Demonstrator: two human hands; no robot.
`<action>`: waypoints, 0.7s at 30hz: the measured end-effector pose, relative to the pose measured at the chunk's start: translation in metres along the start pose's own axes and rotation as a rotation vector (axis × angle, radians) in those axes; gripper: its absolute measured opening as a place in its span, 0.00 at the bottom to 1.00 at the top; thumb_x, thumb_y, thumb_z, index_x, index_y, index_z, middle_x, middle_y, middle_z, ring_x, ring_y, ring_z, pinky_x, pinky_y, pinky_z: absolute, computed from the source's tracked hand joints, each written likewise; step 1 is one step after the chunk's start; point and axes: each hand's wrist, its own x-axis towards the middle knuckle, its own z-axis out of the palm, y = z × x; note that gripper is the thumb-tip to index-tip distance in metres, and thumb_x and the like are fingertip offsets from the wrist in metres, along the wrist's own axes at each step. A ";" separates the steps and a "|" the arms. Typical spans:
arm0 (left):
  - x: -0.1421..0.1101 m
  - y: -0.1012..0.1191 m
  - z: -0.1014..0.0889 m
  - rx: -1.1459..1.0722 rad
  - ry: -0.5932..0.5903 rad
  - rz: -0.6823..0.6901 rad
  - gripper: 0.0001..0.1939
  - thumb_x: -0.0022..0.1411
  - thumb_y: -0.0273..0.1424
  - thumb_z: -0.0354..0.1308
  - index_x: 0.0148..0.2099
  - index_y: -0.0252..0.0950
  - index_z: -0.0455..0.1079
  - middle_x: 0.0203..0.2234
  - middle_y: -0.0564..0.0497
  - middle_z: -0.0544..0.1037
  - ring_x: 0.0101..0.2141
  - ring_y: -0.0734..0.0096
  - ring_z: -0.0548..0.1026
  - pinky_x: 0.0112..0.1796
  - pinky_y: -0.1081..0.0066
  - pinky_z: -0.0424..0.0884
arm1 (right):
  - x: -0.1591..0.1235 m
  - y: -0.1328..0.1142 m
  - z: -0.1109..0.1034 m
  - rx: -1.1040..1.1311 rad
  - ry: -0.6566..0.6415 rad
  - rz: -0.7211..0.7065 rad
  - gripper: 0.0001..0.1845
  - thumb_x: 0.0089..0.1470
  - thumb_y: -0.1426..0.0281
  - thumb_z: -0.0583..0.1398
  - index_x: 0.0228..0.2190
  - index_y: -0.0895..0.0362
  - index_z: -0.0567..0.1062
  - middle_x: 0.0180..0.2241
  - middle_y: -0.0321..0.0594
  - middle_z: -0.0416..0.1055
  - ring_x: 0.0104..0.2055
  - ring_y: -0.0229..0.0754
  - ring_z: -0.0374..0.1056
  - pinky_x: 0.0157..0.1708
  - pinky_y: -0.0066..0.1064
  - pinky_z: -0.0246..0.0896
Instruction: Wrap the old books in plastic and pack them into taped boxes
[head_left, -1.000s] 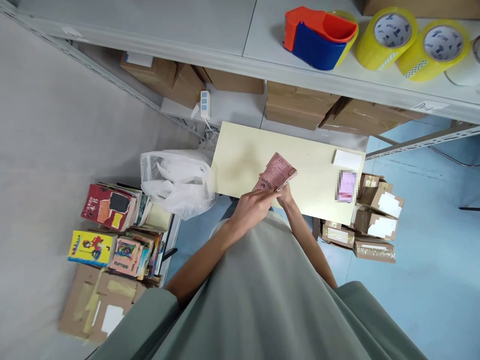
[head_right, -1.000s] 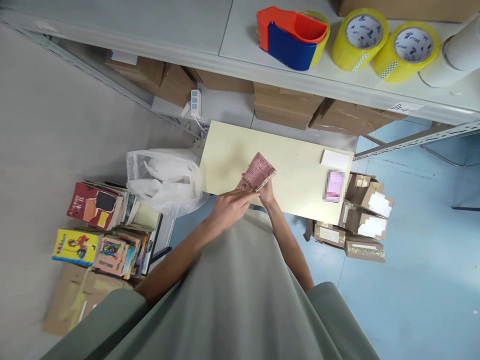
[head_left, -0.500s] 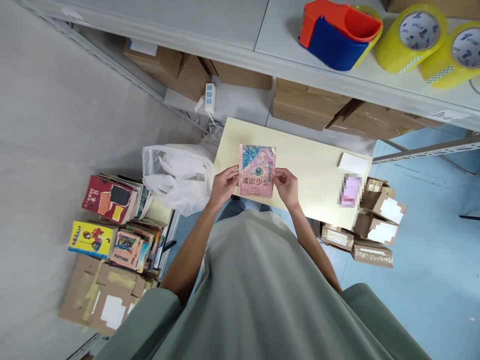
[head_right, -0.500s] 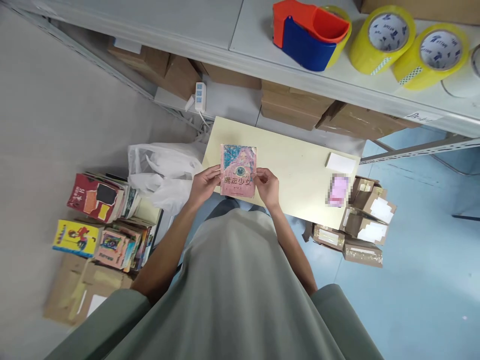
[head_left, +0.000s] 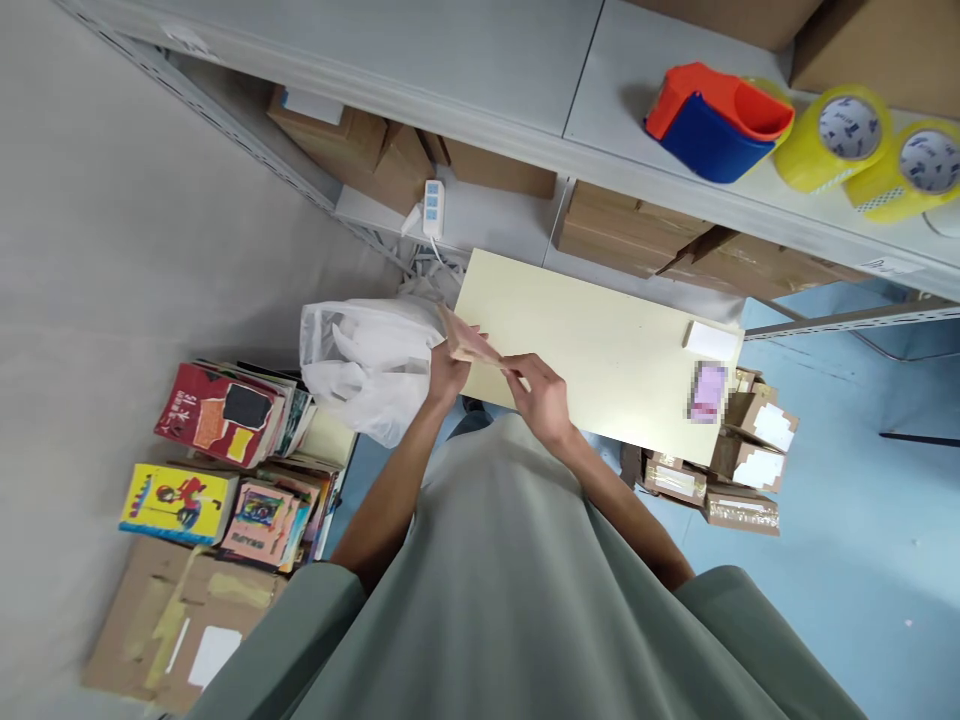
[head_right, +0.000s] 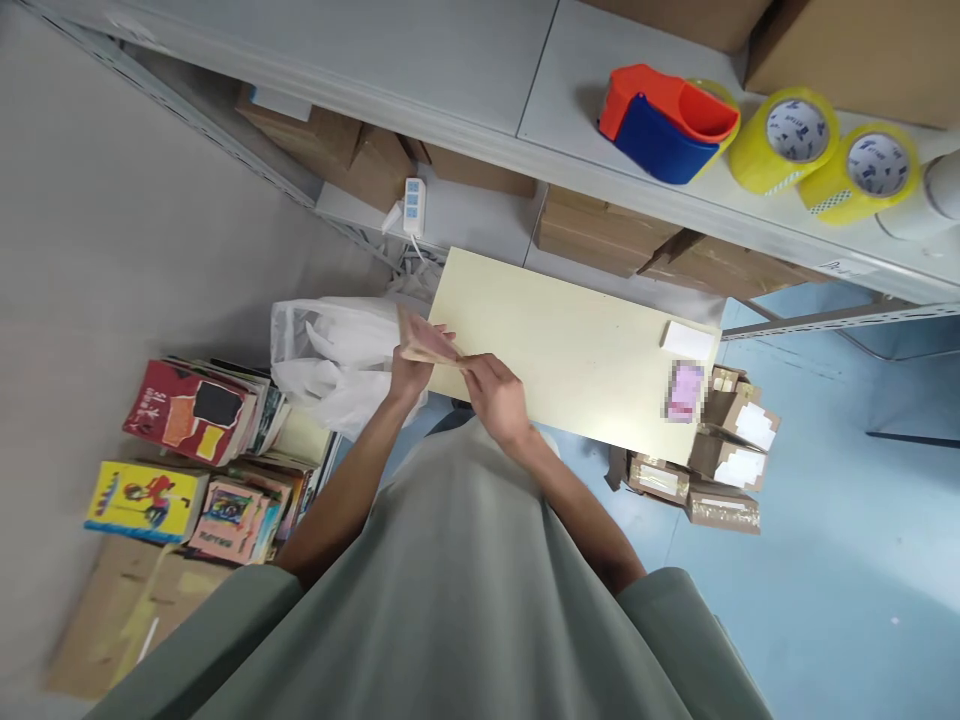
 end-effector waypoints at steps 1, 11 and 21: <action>0.001 -0.003 -0.005 -0.028 0.009 -0.027 0.19 0.68 0.40 0.60 0.54 0.36 0.81 0.52 0.41 0.88 0.56 0.50 0.85 0.58 0.51 0.82 | 0.004 0.004 0.001 0.039 0.041 0.050 0.15 0.74 0.54 0.61 0.47 0.45 0.85 0.50 0.43 0.84 0.52 0.53 0.82 0.60 0.45 0.79; 0.023 -0.007 -0.022 0.151 -0.026 -0.028 0.19 0.67 0.24 0.60 0.58 0.37 0.82 0.54 0.41 0.86 0.40 0.64 0.86 0.52 0.63 0.82 | 0.048 0.060 0.021 0.012 0.216 0.319 0.23 0.60 0.46 0.65 0.43 0.52 0.80 0.44 0.50 0.86 0.47 0.55 0.84 0.52 0.46 0.81; 0.041 -0.021 -0.069 0.217 -0.042 0.163 0.26 0.70 0.26 0.62 0.69 0.37 0.74 0.64 0.38 0.79 0.62 0.52 0.79 0.63 0.54 0.76 | 0.090 0.067 0.018 -0.072 0.357 0.383 0.31 0.52 0.45 0.72 0.47 0.55 0.80 0.58 0.61 0.82 0.56 0.60 0.82 0.59 0.54 0.79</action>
